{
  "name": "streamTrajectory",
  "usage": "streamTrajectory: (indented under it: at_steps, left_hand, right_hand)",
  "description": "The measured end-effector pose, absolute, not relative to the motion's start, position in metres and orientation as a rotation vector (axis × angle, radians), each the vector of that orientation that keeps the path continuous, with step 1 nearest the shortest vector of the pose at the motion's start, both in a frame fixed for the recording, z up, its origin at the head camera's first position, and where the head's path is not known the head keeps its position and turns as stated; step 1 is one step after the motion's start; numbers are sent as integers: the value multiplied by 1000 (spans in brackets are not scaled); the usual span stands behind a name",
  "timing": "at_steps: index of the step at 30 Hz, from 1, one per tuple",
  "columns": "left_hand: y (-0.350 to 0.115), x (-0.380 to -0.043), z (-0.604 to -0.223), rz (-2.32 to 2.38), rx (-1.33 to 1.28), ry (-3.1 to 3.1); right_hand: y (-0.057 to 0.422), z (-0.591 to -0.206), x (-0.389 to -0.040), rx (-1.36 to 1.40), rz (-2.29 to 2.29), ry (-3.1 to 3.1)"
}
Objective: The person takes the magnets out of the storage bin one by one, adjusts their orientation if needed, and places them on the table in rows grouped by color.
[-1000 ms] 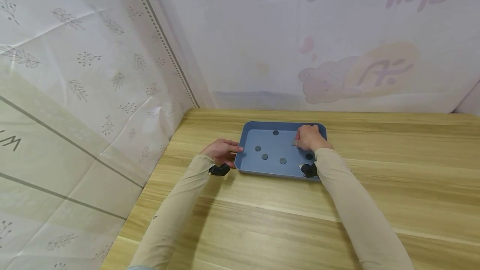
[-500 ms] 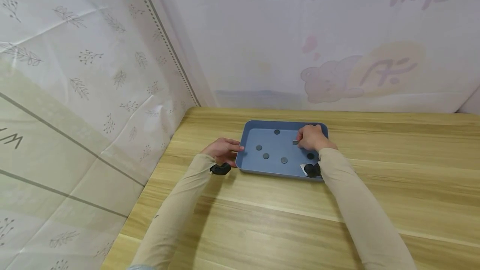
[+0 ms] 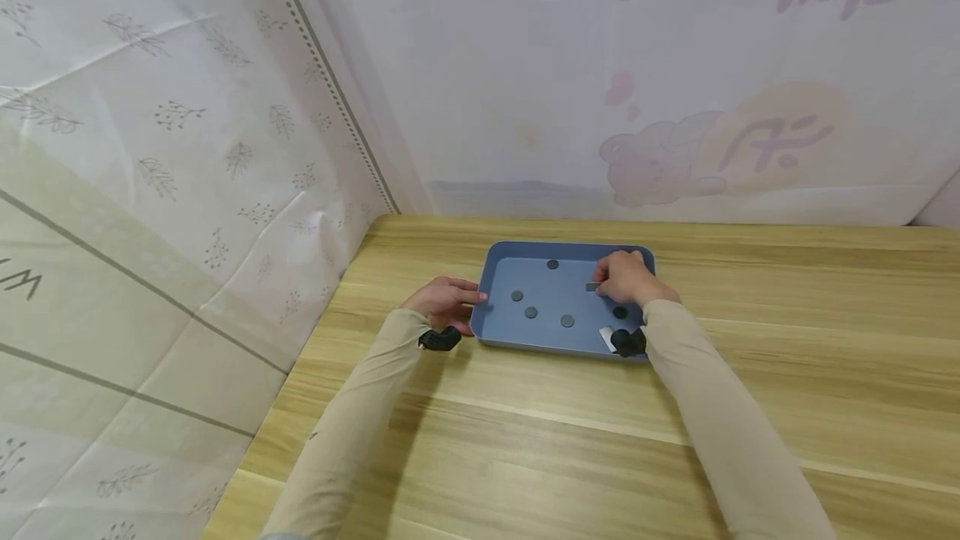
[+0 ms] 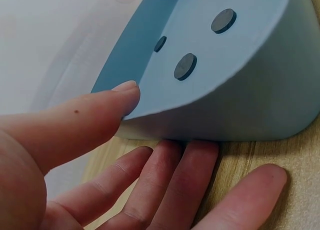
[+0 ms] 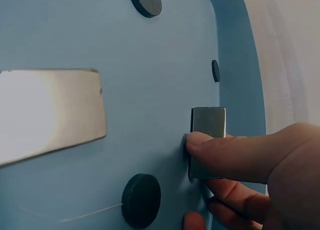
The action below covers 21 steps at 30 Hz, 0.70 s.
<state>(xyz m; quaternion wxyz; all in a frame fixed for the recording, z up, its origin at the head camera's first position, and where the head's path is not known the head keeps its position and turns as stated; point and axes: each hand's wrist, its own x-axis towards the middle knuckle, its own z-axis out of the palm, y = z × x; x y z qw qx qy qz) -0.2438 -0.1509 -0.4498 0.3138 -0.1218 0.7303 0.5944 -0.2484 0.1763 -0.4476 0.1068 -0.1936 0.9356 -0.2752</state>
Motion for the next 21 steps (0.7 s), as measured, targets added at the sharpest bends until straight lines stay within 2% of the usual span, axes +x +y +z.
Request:
streamTrajectory:
  at_steps: [21]
  left_hand:
    - [-151, -244, -452, 1570, -343, 1931]
  right_hand:
    - [184, -446, -238, -510, -889, 2741]
